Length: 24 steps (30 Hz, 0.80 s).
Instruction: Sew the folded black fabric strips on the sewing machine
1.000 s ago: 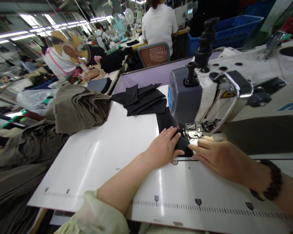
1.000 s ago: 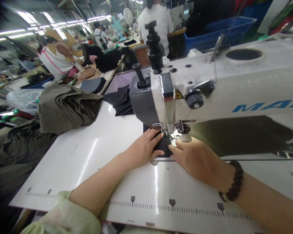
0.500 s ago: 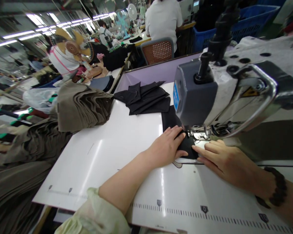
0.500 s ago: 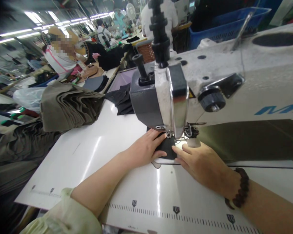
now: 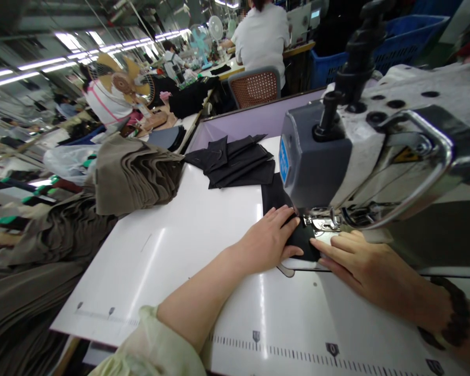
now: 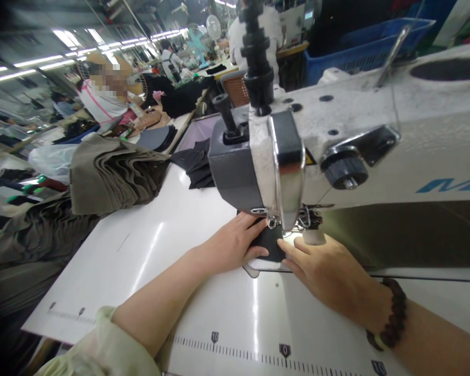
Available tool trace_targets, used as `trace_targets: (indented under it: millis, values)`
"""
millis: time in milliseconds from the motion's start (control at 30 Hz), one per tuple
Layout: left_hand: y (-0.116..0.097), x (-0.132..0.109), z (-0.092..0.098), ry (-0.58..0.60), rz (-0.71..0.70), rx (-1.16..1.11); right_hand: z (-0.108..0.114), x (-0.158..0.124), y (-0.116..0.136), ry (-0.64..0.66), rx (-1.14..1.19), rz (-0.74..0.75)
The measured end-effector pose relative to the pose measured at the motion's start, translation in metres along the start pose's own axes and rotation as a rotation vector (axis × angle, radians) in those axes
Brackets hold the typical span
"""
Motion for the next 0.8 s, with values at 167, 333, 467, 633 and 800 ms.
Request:
trace_targets:
  millis: [167,333,467,633,800]
  values:
    - [0.000,0.000,0.000,0.017,0.005,-0.005,0.001,0.002,0.001,-0.010,0.002,-0.015]
    - [0.000,0.000,0.000,0.030,0.010,-0.017,0.000,0.002,0.001,-0.009,-0.005,-0.014]
    - [0.002,0.000,-0.001,0.034,0.015,-0.005,0.000,0.003,0.001,-0.010,-0.001,-0.029]
    - [0.002,0.000,-0.001,0.014,-0.006,0.040,0.000,0.003,0.000,-0.015,-0.005,-0.061]
    - [-0.010,-0.007,-0.002,-0.020,-0.193,0.053,0.003,0.001,0.002,-0.003,0.072,0.026]
Point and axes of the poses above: each hand's wrist, its own x-axis towards the middle knuckle, its own z-axis out of the back of the hand, y = z × x, the point moved 2 cm from there along x, towards the middle knuckle
